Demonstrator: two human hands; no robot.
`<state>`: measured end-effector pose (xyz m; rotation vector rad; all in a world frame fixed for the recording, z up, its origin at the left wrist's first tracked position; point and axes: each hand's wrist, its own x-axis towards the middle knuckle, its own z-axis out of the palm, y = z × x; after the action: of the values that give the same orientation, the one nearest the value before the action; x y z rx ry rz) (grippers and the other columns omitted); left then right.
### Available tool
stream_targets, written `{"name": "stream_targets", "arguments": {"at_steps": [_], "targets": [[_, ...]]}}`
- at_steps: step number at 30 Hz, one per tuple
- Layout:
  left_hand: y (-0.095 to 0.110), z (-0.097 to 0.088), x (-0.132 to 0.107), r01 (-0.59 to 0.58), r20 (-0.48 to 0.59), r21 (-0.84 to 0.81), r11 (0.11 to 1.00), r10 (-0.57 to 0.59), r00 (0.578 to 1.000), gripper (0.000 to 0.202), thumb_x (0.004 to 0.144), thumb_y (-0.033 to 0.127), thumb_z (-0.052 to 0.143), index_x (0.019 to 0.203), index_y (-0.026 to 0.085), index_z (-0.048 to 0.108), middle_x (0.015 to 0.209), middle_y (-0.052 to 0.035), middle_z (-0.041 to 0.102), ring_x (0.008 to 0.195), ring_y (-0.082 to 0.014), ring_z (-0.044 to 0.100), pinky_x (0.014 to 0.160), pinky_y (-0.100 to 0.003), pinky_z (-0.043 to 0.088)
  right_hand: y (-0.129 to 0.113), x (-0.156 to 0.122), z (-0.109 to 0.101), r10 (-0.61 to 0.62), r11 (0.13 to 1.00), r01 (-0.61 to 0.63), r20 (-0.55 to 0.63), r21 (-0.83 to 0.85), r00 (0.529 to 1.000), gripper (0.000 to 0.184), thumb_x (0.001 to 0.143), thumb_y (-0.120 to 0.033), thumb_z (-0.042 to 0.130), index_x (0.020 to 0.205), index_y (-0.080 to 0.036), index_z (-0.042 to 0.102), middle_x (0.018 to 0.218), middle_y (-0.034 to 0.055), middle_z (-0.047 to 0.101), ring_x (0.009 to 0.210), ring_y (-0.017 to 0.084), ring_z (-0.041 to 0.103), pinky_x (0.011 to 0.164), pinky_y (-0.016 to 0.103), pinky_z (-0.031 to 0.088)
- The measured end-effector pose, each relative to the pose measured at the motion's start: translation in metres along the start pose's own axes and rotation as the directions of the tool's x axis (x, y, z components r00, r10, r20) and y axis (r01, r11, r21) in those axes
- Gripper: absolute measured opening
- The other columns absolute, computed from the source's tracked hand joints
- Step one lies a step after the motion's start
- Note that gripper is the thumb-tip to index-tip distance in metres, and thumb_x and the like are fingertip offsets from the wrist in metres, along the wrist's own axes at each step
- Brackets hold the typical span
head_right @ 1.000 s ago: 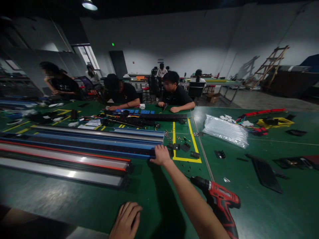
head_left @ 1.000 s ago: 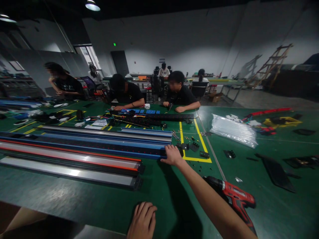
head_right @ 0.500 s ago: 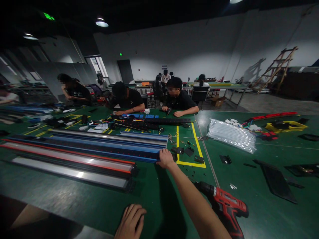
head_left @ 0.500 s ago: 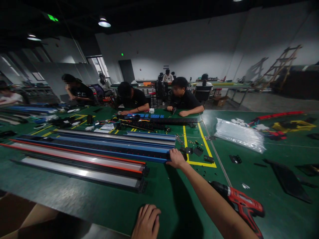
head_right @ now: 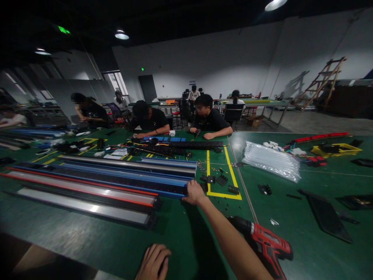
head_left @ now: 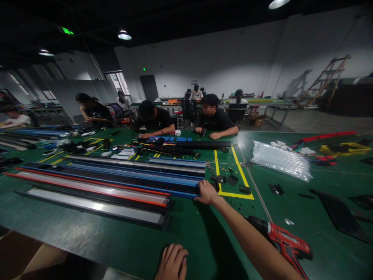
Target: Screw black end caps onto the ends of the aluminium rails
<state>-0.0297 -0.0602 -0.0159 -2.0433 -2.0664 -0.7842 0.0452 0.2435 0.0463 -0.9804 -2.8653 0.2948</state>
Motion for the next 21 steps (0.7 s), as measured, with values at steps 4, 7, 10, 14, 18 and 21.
{"name": "stream_targets", "arguments": {"at_steps": [4,7,10,14,18,21], "targets": [[-0.002,0.001,0.0,-0.017,-0.008,0.004,1.0,0.017,1.0,0.019,0.085,0.013,0.049,0.096,0.024,0.06,0.092,-0.0019,0.065,0.085,-0.0176,0.06,0.077,-0.03,0.047,-0.006,-0.009,0.005,0.038,0.999,-0.037,-0.025,0.025,0.999,0.072,0.07,-0.051,0.074,0.127,-0.016,0.048,0.126,0.0167,0.051,0.115,0.033,0.05,0.095,0.041,0.041],[-0.003,0.001,0.0,-0.024,-0.012,0.005,1.0,0.024,1.0,0.018,0.086,0.014,0.049,0.096,0.024,0.06,0.091,-0.0021,0.064,0.084,-0.0174,0.061,0.076,-0.03,0.047,-0.012,-0.013,0.01,0.125,0.988,-0.116,-0.081,0.098,0.989,0.078,0.072,-0.042,0.075,0.136,-0.017,0.039,0.135,0.0181,0.045,0.117,0.034,0.05,0.094,0.04,0.042],[-0.002,0.0,0.0,-0.015,0.001,0.007,1.0,0.015,1.0,0.018,0.086,0.014,0.049,0.097,0.024,0.06,0.092,-0.0024,0.065,0.086,-0.0177,0.061,0.077,-0.03,0.048,-0.015,-0.011,0.016,0.245,0.948,-0.214,-0.112,0.237,0.963,0.084,0.072,-0.033,0.076,0.141,-0.015,0.032,0.136,0.0201,0.042,0.113,0.033,0.056,0.093,0.038,0.044],[-0.001,-0.002,0.0,-0.014,0.001,0.006,1.0,0.014,1.0,0.018,0.086,0.014,0.049,0.097,0.024,0.06,0.093,-0.0025,0.065,0.087,-0.018,0.061,0.077,-0.031,0.048,-0.017,-0.006,0.02,0.399,0.849,-0.312,-0.129,0.427,0.908,0.081,0.067,-0.026,0.079,0.135,-0.01,0.037,0.124,0.0204,0.053,0.111,0.033,0.06,0.092,0.037,0.045],[-0.002,-0.001,0.0,-0.021,-0.003,0.002,1.0,0.021,1.0,0.017,0.087,0.016,0.05,0.098,0.024,0.06,0.093,-0.0022,0.065,0.086,-0.0178,0.061,0.077,-0.031,0.048,-0.026,-0.01,0.027,0.493,0.788,-0.357,-0.167,0.502,0.854,0.063,0.069,-0.023,0.076,0.123,-0.013,0.044,0.114,0.0162,0.062,0.106,0.029,0.063,0.088,0.034,0.047],[-0.002,-0.002,0.0,-0.024,-0.007,0.002,1.0,0.024,1.0,0.016,0.088,0.017,0.05,0.097,0.025,0.06,0.093,-0.0024,0.065,0.086,-0.0178,0.061,0.077,-0.031,0.049,-0.033,-0.017,0.034,0.539,0.76,-0.366,-0.206,0.538,0.817,0.048,0.077,-0.024,0.068,0.119,-0.016,0.047,0.111,0.0142,0.065,0.104,0.026,0.063,0.087,0.032,0.048]]}}
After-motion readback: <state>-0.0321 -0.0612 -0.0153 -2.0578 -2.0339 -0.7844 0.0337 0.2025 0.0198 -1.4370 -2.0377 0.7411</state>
